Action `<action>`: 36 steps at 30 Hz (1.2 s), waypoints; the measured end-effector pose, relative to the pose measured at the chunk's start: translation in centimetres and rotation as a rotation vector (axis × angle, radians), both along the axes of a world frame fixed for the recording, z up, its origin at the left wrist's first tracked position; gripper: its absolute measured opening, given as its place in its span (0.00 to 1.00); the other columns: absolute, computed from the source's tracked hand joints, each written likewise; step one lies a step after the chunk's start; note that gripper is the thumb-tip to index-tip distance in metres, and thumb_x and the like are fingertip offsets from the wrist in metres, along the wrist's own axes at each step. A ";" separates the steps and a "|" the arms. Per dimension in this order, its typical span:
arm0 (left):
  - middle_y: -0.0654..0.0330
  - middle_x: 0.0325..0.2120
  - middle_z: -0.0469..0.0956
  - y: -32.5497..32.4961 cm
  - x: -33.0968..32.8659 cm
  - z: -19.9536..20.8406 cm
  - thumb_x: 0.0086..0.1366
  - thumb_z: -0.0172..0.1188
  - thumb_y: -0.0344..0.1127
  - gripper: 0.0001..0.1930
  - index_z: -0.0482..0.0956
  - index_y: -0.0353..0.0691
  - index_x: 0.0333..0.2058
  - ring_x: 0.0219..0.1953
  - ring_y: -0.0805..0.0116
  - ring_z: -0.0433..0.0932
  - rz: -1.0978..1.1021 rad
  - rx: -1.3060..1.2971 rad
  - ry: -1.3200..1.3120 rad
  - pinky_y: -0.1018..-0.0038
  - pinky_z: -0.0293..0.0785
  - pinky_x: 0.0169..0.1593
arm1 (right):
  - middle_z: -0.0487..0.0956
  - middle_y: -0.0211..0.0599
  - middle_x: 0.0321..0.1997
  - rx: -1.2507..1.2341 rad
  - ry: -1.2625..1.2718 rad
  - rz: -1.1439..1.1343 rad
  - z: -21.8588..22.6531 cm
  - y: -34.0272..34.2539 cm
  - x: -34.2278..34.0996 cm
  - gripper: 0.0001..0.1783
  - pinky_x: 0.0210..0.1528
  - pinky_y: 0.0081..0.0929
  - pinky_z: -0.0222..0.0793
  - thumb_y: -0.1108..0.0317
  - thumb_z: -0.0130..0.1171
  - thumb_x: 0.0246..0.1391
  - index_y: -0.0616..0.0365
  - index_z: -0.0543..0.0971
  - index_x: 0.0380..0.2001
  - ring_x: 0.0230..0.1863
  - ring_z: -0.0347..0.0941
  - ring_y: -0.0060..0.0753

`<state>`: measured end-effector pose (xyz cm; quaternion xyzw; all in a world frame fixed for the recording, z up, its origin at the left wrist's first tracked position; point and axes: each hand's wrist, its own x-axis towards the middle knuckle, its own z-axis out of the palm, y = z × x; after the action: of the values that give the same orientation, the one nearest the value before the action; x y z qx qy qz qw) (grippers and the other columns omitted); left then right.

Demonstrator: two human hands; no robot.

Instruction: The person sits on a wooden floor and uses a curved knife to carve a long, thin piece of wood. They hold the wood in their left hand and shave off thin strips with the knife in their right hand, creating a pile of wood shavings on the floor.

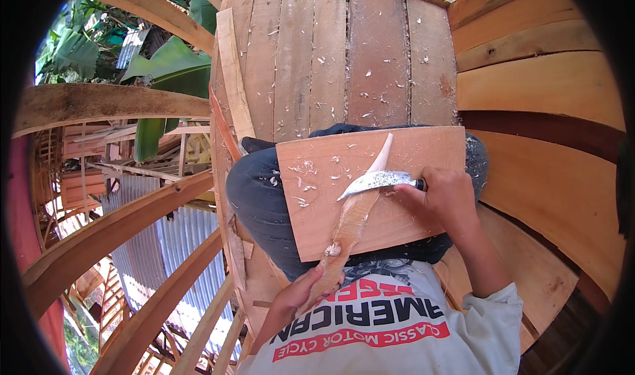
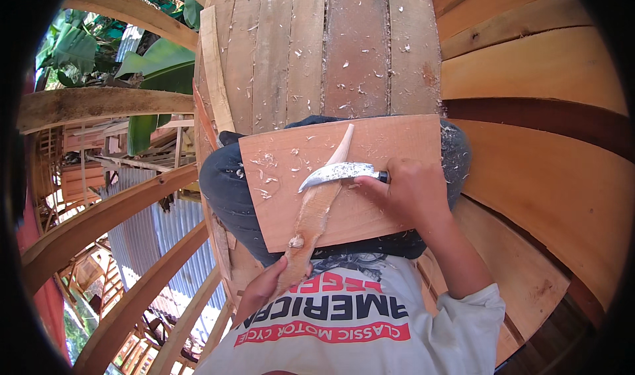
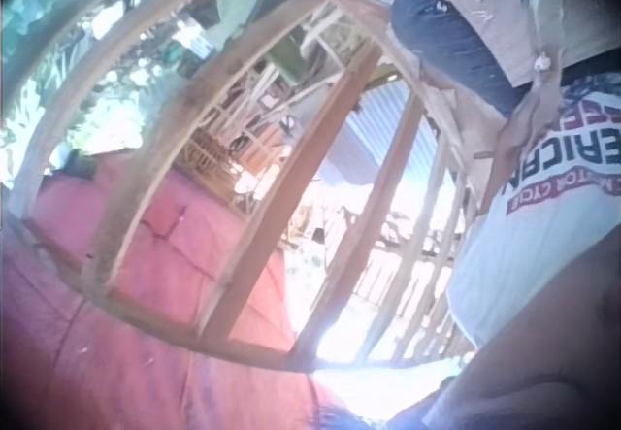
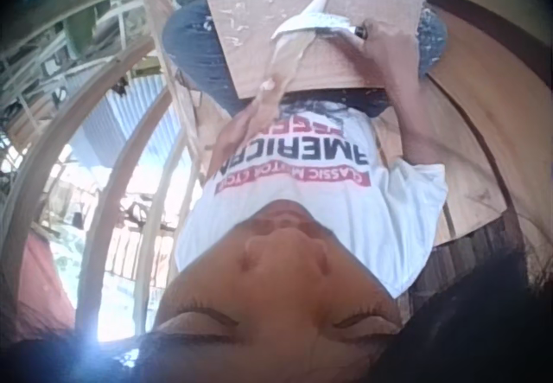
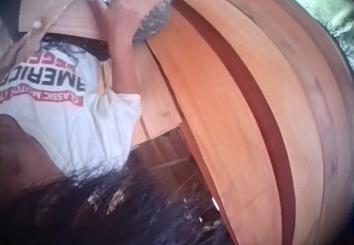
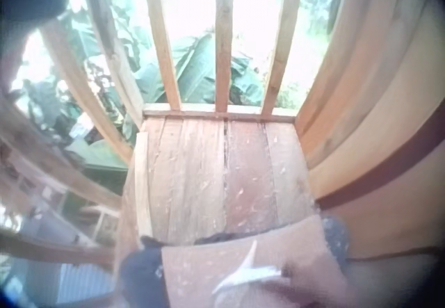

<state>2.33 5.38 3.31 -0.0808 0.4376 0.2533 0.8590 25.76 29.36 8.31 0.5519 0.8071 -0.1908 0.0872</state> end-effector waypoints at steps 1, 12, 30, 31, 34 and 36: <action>0.68 0.29 0.69 0.4 0.0 0.1 0.72 0.39 0.57 0.27 0.69 0.37 0.49 0.26 0.83 0.63 -0.010 -0.031 -0.012 0.88 0.61 0.26 | 0.77 0.52 0.18 0.097 -0.065 -0.096 -0.6 1.0 0.6 0.38 0.27 0.42 0.71 0.33 0.52 0.53 0.63 0.80 0.18 0.23 0.77 0.52; 0.58 0.36 0.74 -0.5 -0.5 -2.3 0.70 0.42 0.56 0.29 0.65 0.33 0.55 0.26 0.78 0.67 0.147 -0.005 -0.295 0.85 0.61 0.24 | 0.77 0.48 0.17 -0.019 -0.045 -0.100 0.7 -1.0 1.2 0.36 0.28 0.39 0.72 0.34 0.53 0.52 0.62 0.81 0.19 0.22 0.77 0.49; 0.49 0.47 0.73 -1.2 -0.9 -1.5 0.67 0.50 0.55 0.35 0.58 0.33 0.62 0.44 0.68 0.73 0.184 -0.118 -0.247 0.80 0.70 0.44 | 0.77 0.51 0.17 0.063 -0.105 -0.186 -0.4 0.6 2.4 0.39 0.26 0.39 0.72 0.32 0.51 0.53 0.64 0.80 0.18 0.22 0.77 0.50; 0.49 0.47 0.73 -0.9 -0.8 -1.1 0.67 0.50 0.56 0.35 0.58 0.32 0.62 0.44 0.68 0.73 0.180 -0.134 -0.222 0.80 0.70 0.44 | 0.77 0.51 0.17 0.103 -0.139 -0.242 -0.5 1.9 2.8 0.39 0.26 0.39 0.72 0.32 0.52 0.52 0.64 0.80 0.18 0.22 0.77 0.49; 0.51 0.47 0.73 -1.6 -0.9 -1.8 0.67 0.49 0.56 0.35 0.58 0.32 0.61 0.44 0.69 0.73 0.179 -0.084 -0.240 0.79 0.69 0.45 | 0.77 0.52 0.17 0.202 -0.162 -0.359 -0.2 5.2 5.4 0.39 0.26 0.39 0.73 0.32 0.52 0.52 0.64 0.81 0.18 0.23 0.78 0.50; 0.53 0.46 0.73 -1.9 -0.9 -2.4 0.68 0.48 0.57 0.35 0.60 0.31 0.60 0.44 0.70 0.73 0.170 -0.034 -0.256 0.79 0.69 0.45 | 0.76 0.51 0.17 0.152 -0.131 -0.348 0.7 4.5 5.0 0.38 0.26 0.39 0.72 0.33 0.52 0.52 0.63 0.81 0.19 0.23 0.78 0.49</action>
<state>1.42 3.46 0.91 -0.1639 0.3201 0.3053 0.8817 30.80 33.82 9.03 0.6992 0.7044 -0.1050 0.0634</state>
